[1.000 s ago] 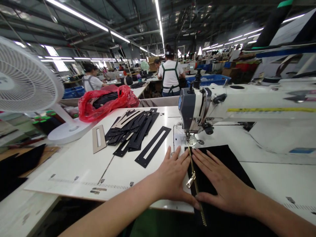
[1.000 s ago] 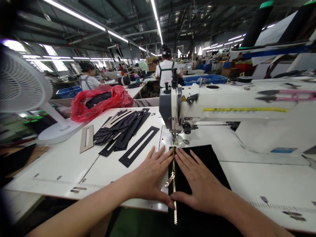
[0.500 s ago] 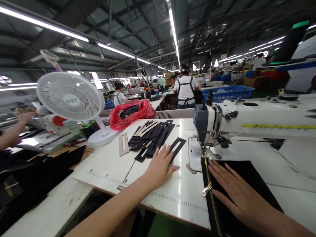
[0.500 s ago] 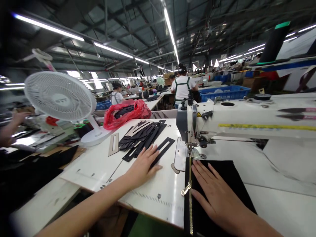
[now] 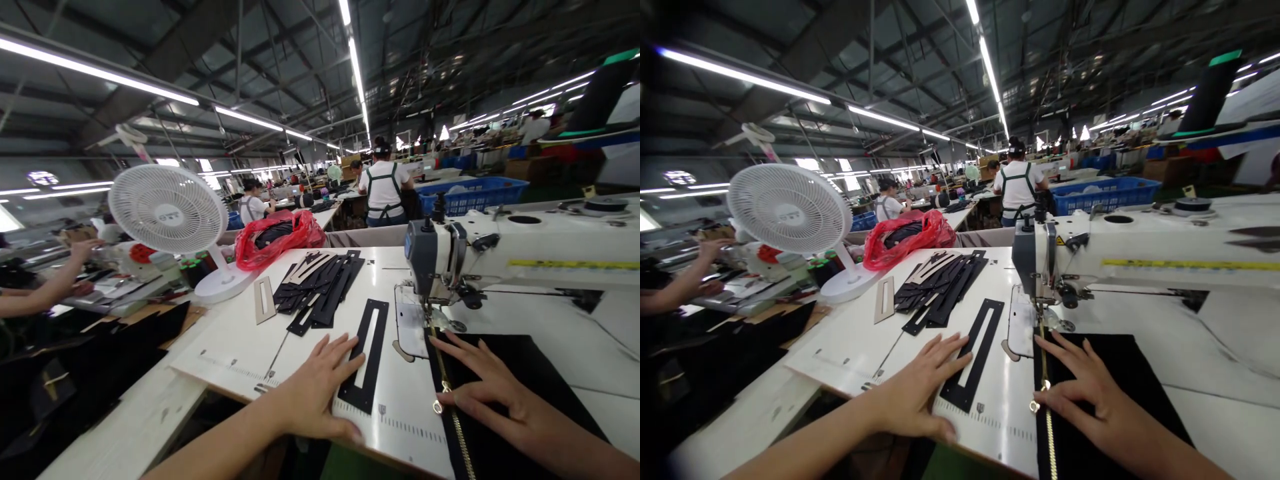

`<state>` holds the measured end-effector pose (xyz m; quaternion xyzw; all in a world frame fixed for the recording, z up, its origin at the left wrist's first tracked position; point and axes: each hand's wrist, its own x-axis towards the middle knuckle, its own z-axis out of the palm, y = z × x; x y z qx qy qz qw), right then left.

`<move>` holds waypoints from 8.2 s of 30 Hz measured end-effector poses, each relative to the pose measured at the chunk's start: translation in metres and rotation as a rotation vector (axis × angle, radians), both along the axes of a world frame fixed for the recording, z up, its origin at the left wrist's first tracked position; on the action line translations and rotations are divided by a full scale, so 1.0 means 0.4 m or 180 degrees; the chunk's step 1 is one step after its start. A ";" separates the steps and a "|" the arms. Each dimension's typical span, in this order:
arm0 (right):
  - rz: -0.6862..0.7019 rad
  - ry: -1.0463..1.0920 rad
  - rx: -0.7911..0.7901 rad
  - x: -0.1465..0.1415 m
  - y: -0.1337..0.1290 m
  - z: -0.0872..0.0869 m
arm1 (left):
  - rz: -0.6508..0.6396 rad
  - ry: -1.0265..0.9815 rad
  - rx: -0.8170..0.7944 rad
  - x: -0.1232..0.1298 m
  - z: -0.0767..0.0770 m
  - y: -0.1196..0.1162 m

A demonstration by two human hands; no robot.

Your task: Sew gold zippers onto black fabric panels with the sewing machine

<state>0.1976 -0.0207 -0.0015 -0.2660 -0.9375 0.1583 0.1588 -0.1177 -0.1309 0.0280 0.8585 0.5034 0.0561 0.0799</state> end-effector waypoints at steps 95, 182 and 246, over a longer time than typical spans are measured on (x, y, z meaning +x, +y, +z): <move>-0.0865 0.0409 0.0433 -0.046 -0.059 -0.038 | -0.0701 0.0252 0.1412 0.263 -0.080 0.189; -0.0346 -0.0137 0.1477 -0.020 0.066 -0.056 | -0.0132 -0.0347 0.1263 0.306 -0.078 0.277; -0.0352 -0.0227 0.1133 -0.003 0.023 -0.029 | -0.0406 -0.0815 0.1328 0.276 -0.085 0.244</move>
